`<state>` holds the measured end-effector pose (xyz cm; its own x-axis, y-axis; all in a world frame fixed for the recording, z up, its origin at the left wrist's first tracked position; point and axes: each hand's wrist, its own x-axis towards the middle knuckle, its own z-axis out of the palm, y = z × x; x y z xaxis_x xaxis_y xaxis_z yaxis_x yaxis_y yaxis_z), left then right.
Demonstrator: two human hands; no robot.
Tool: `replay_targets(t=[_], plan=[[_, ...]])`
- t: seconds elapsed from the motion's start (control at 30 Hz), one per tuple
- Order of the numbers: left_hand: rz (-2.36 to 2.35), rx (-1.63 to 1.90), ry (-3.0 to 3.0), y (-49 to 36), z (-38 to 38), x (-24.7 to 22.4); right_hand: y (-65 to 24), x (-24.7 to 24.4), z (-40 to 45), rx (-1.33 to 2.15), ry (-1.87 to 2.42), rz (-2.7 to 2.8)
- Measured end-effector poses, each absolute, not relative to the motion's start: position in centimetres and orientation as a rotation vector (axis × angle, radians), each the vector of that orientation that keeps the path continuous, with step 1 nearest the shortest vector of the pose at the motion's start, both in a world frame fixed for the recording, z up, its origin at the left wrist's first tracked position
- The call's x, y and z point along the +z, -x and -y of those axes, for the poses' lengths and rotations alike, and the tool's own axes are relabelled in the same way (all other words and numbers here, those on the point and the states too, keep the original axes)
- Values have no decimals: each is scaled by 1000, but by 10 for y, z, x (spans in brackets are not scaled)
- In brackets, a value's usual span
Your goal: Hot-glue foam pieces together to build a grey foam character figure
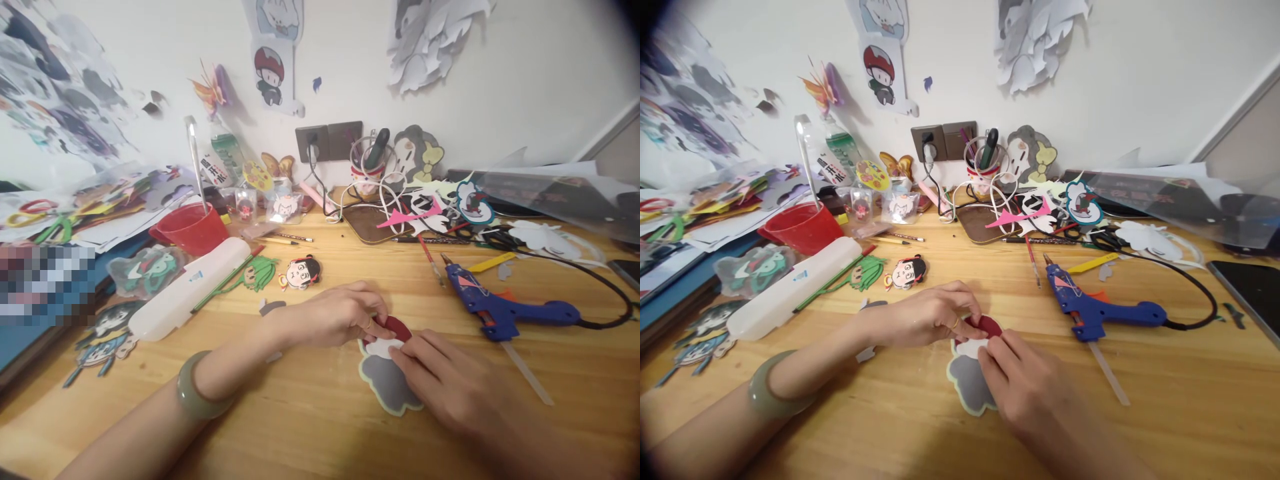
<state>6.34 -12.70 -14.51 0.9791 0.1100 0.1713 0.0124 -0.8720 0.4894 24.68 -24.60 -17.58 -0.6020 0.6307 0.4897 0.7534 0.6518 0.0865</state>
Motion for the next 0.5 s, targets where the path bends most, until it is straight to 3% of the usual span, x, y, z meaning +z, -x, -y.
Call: replay_targets(t=[0.5], plan=[[-100,264,-2551,-64,126,-142,-250,-174,247,-100,1215,2424]])
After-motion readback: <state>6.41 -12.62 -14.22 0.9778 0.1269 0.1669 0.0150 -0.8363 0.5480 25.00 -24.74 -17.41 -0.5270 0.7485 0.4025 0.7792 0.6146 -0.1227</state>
